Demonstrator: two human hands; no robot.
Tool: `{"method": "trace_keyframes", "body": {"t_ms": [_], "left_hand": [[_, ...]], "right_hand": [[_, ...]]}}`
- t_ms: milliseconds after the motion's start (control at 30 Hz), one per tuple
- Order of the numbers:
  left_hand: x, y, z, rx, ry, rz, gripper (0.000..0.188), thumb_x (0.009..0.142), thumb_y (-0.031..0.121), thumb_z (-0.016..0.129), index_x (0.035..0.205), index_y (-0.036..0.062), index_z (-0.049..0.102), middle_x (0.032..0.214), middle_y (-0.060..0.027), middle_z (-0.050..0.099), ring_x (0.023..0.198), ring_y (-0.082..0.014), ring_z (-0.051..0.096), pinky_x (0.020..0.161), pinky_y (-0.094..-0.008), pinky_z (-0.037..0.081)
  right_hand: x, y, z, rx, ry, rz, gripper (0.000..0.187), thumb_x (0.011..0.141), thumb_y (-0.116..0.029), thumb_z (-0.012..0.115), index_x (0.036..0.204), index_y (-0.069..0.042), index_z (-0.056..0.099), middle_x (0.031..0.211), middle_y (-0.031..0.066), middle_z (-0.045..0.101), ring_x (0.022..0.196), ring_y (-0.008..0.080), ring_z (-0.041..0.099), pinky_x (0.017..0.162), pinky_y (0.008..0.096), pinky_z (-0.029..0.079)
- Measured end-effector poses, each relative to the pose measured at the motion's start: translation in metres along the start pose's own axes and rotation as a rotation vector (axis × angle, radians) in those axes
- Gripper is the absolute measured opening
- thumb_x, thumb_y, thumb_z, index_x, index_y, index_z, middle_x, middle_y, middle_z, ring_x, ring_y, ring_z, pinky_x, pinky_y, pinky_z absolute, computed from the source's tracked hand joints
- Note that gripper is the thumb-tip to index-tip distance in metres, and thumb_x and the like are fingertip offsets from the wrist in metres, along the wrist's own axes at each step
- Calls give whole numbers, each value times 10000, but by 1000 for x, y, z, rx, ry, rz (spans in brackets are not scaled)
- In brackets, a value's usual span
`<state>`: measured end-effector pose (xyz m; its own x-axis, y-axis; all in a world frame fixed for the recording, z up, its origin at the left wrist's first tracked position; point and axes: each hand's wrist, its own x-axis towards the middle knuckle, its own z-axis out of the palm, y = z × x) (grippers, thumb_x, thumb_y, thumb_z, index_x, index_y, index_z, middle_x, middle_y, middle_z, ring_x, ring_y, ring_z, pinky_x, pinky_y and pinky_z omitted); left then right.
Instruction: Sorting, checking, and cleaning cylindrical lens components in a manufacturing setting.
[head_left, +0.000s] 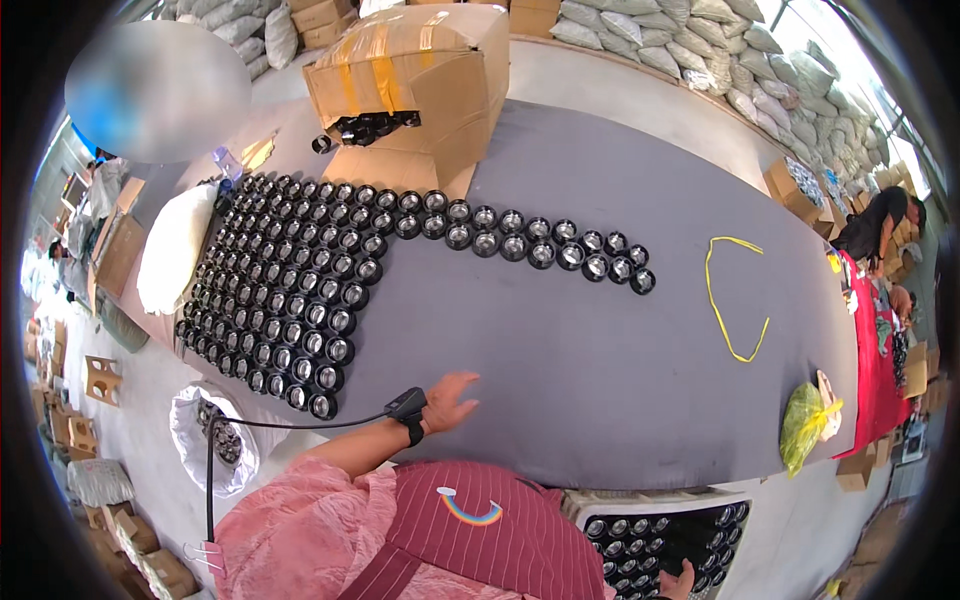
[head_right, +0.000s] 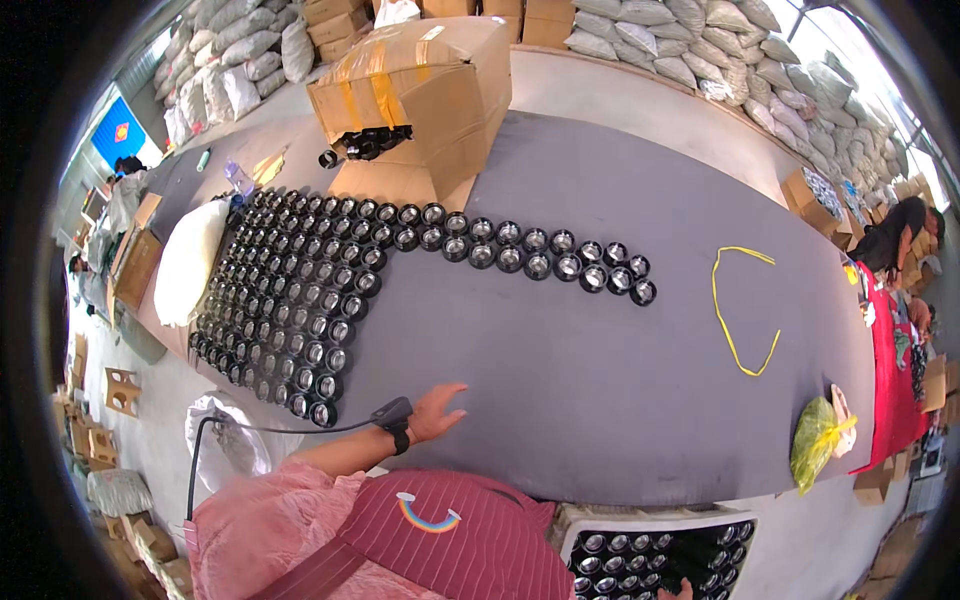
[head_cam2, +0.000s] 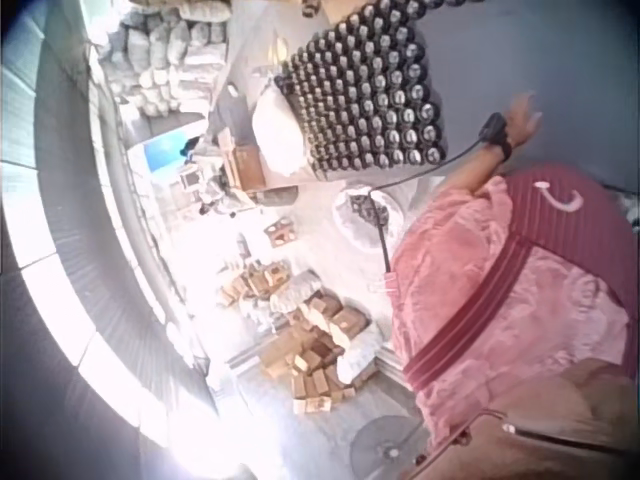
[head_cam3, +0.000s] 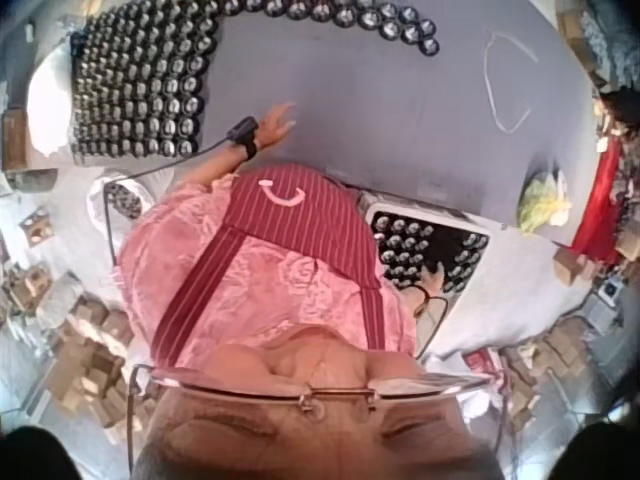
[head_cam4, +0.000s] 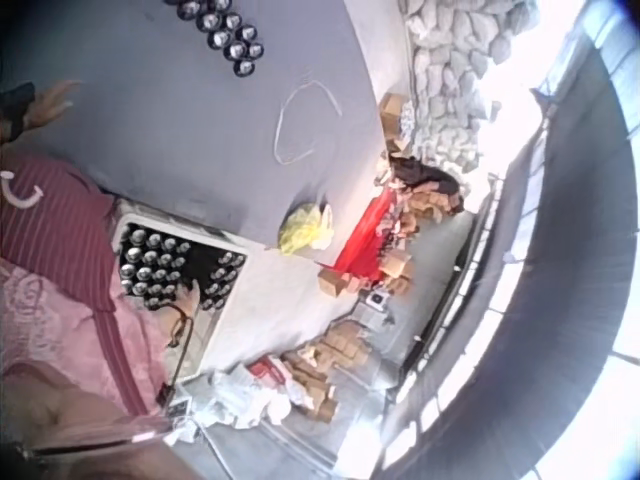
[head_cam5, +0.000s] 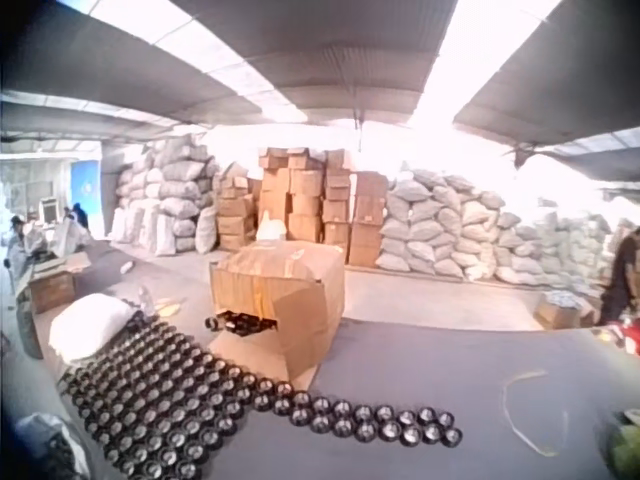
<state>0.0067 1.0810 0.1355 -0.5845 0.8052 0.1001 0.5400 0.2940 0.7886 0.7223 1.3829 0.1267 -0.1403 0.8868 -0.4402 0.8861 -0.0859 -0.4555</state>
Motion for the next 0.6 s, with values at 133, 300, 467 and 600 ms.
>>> {"method": "trace_keyframes", "body": {"t_ms": [133, 300, 467, 600], "left_hand": [[26, -47, -9, -27, 82, -82, 516, 845, 224, 685, 1301, 46, 521, 1265, -185, 576, 1190, -363, 528, 1007, -434, 425], [65, -80, -36, -28, 128, -219, 516, 820, 180, 697, 1288, 38, 532, 1249, -179, 586, 1160, -368, 535, 989, -439, 430], [115, -122, -47, 193, 275, -208, 520, 798, 127, 700, 1275, 14, 527, 1234, -182, 587, 1135, -376, 529, 993, -444, 413], [145, -147, -77, 339, 352, -152, 517, 781, 107, 692, 1260, 5, 527, 1210, -188, 588, 1133, -377, 525, 988, -454, 409]], "right_hand": [[7, -134, -23, 614, 370, 542, 252, 836, -311, 659, 824, -80, 557, 654, 92, 559, 496, 250, 590, 371, 373, 464], [67, -366, 22, -203, 395, -348, 358, 825, -211, 701, 1106, 4, 639, 940, 159, 705, 785, 286, 680, 755, 390, 532], [175, -539, 138, 71, 158, -558, 515, 784, -148, 736, 1256, -30, 567, 1258, 172, 576, 1150, 302, 573, 880, 424, 526], [278, -613, 192, -143, 227, -892, 753, 764, -142, 727, 1417, -26, 372, 1388, 249, 438, 1300, 413, 402, 1103, 469, 325]]}}
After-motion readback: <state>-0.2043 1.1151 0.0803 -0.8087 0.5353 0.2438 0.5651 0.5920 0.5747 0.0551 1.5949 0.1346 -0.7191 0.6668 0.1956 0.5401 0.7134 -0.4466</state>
